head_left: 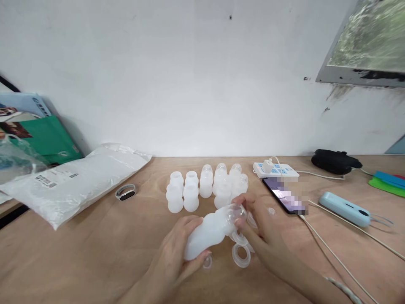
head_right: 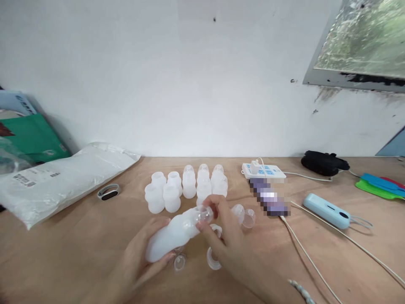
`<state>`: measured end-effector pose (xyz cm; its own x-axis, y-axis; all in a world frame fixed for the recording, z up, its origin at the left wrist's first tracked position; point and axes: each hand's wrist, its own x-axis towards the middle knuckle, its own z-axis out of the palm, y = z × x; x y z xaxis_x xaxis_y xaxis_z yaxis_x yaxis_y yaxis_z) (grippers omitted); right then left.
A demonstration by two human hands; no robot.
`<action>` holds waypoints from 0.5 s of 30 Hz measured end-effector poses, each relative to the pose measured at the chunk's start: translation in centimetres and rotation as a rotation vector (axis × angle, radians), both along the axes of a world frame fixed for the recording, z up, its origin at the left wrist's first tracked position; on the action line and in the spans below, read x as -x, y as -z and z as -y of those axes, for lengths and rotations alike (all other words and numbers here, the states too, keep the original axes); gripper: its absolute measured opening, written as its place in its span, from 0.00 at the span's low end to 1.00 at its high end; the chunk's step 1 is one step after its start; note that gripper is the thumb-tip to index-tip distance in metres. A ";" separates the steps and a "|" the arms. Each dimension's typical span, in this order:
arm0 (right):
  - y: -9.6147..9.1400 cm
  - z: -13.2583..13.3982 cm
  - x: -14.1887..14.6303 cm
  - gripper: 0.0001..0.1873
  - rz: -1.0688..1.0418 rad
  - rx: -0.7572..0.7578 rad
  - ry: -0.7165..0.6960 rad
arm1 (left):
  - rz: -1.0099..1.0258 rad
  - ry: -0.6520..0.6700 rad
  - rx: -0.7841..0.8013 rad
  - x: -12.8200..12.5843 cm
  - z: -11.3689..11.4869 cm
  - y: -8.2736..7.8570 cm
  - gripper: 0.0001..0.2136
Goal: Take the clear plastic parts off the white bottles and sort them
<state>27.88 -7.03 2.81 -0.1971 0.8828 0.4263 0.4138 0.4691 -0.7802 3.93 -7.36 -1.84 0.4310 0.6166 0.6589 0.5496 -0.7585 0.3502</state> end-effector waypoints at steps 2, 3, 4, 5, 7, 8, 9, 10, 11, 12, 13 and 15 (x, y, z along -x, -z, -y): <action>1.2 0.3 -0.1 0.10 -0.023 0.179 -0.091 | -0.038 0.050 0.017 -0.2 0.2 -0.1 0.24; 1.7 0.4 -0.2 0.10 -0.029 0.228 -0.126 | -0.047 0.077 0.037 -0.3 0.4 -0.2 0.25; 2.2 0.5 -0.4 0.09 -0.032 0.257 -0.147 | -0.044 0.103 0.080 -0.3 0.5 -0.2 0.26; 2.5 0.6 -0.6 0.09 -0.032 0.266 -0.150 | -0.026 0.132 0.148 -0.3 0.7 -0.2 0.26; 2.8 0.8 -1.2 0.09 -0.028 0.202 -0.104 | 0.054 0.176 0.347 -0.1 1.0 -0.2 0.22; 2.7 0.7 -1.7 0.10 -0.035 0.129 -0.049 | 0.126 0.190 0.468 0.0 1.0 -0.1 0.19; 2.4 0.5 -2.3 0.11 -0.052 0.038 0.026 | 0.219 0.206 0.590 0.2 0.9 0.0 0.16; 1.9 0.2 -3.1 0.11 -0.075 -0.062 0.121 | 0.323 0.225 0.704 0.4 0.8 0.0 0.15; 1.2 -0.2 -4.0 0.12 -0.098 -0.161 0.229 | 0.431 0.240 0.794 0.5 0.5 0.0 0.16; 0.5 -0.8 -5.1 0.12 -0.100 -0.232 0.340 | 0.528 0.250 0.855 0.7 0.2 0.0 0.17; -0.2 -1.5 -6.2 0.12 -0.055 -0.262 0.437 | 0.606 0.251 0.881 0.8 -0.1 -0.1 0.18; -1.4 -2.8 -8.3 0.13 0.173 -0.202 0.589 | 0.705 0.214 0.862 0.8 -0.7 -0.3 0.19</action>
<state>36.18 -4.26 4.21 0.2157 0.7699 0.6006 0.7584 0.2553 -0.5997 3.11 -6.69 -1.55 0.2830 0.9405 0.1878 -0.0894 -0.1691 0.9815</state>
